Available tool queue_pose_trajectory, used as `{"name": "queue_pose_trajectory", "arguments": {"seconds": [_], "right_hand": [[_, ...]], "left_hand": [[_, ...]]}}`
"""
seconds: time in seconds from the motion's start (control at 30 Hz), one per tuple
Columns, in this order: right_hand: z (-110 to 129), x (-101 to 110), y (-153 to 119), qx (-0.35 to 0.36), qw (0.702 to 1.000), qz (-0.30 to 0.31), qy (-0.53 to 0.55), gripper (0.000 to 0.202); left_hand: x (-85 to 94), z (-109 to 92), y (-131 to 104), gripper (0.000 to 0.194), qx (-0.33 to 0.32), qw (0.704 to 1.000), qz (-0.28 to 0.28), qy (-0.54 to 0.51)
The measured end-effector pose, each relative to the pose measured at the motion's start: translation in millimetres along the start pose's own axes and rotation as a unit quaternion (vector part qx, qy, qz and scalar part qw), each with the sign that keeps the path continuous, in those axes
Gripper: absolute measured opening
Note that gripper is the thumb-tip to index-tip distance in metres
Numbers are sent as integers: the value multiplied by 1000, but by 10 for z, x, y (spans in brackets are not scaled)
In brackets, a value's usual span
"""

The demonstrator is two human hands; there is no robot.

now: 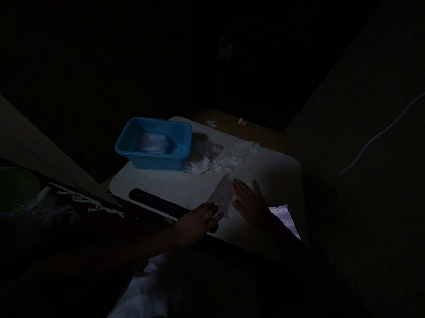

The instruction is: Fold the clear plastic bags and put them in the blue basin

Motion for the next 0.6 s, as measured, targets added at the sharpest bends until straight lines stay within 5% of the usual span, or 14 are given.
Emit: {"name": "queue_pose_trajectory", "arguments": {"seconds": [0.13, 0.37, 0.6], "right_hand": [[209, -60, -15, 63, 998, 16, 23, 49], [-267, -53, 26, -60, 998, 6, 27, 46], [311, 56, 93, 79, 996, 30, 41, 50]], "left_hand": [[-12, 0, 3, 59, -2, 1000, -3, -2], [25, -3, -4, 63, -4, 1000, 4, -9], [20, -10, 4, 60, -4, 1000, 10, -6]]}}
Point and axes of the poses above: each hand's wrist, its own y-axis towards the middle knuckle, its own x-axis out of the back of the hand, z = x × y, the point moved 3 cm from there along y, towards the middle knuckle, and after that the axes turned 7 degrees about z, right-handed, at the moved point
